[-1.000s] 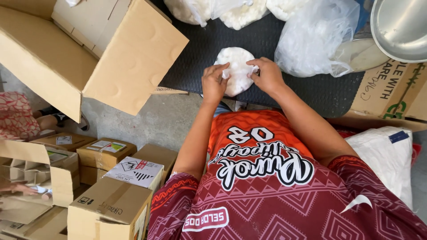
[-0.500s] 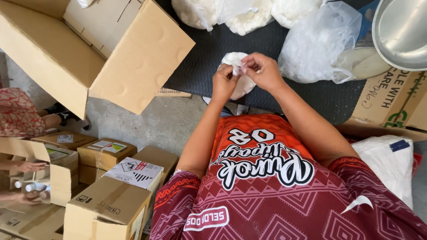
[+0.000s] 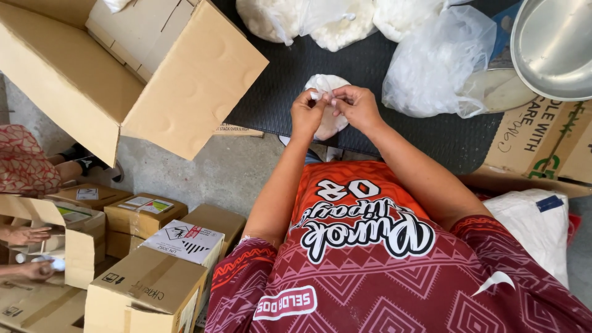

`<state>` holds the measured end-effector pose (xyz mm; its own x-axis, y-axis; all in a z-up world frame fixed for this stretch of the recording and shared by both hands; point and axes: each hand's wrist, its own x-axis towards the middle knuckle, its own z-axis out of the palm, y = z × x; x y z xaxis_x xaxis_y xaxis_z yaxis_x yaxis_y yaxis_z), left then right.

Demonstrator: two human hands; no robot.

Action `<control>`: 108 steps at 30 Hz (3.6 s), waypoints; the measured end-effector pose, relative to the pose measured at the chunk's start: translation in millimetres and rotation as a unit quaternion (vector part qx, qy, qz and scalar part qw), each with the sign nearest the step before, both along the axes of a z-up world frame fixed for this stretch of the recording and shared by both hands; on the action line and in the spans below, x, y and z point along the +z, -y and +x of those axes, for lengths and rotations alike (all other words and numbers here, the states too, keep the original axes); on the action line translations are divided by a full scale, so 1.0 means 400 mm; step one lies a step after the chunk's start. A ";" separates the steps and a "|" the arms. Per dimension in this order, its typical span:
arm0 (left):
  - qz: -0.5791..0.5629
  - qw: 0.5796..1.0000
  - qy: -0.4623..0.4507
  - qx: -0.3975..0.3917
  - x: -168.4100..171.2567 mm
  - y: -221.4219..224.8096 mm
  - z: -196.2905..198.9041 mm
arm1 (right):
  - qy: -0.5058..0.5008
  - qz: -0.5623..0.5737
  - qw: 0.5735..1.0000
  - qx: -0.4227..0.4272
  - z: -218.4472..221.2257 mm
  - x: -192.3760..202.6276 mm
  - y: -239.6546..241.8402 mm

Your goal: Packing and tying small plastic bags containing white powder into a cardboard box.

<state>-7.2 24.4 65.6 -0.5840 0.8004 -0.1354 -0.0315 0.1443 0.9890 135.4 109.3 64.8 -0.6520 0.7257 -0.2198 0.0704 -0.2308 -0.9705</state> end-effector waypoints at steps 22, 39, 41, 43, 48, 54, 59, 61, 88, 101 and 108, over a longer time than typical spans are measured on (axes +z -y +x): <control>-0.014 0.996 -0.053 -0.075 0.162 -0.032 -0.007 | 0.083 0.200 0.976 0.035 0.015 0.064 -0.003; -0.054 0.972 -0.217 -0.075 0.033 0.040 -0.015 | 0.030 -0.118 0.987 -0.102 0.001 0.058 0.020; -0.065 0.976 -0.198 -0.057 0.036 0.045 -0.011 | 0.029 -0.114 0.988 -0.104 -0.001 0.043 0.020; -0.076 0.980 -0.179 -0.038 0.064 0.045 -0.007 | 0.028 -0.111 0.988 -0.105 -0.003 0.034 0.019; -0.064 0.976 -0.181 -0.100 0.138 0.037 0.001 | 0.029 -0.081 0.993 -0.079 -0.002 0.024 0.004; -0.066 0.984 -0.151 -0.063 0.039 0.021 0.003 | 0.007 -0.083 0.993 -0.079 -0.010 0.114 0.011; -0.055 0.998 0.002 -0.029 0.019 0.015 0.002 | 0.009 0.059 0.997 -0.046 0.003 0.102 0.031; -0.082 0.996 0.036 -0.026 0.033 0.014 0.003 | 0.042 0.134 0.990 -0.034 0.002 0.142 0.041; -0.047 0.983 -0.175 -0.026 0.131 0.007 0.038 | 0.177 0.422 0.889 0.034 0.002 0.214 0.008; -0.090 0.989 -0.115 -0.013 -0.002 -0.012 0.035 | 0.183 0.413 0.892 0.002 0.047 0.194 -0.002; -0.120 0.992 0.042 -0.025 0.052 -0.012 0.038 | 0.179 0.332 0.926 -0.008 0.035 0.181 0.010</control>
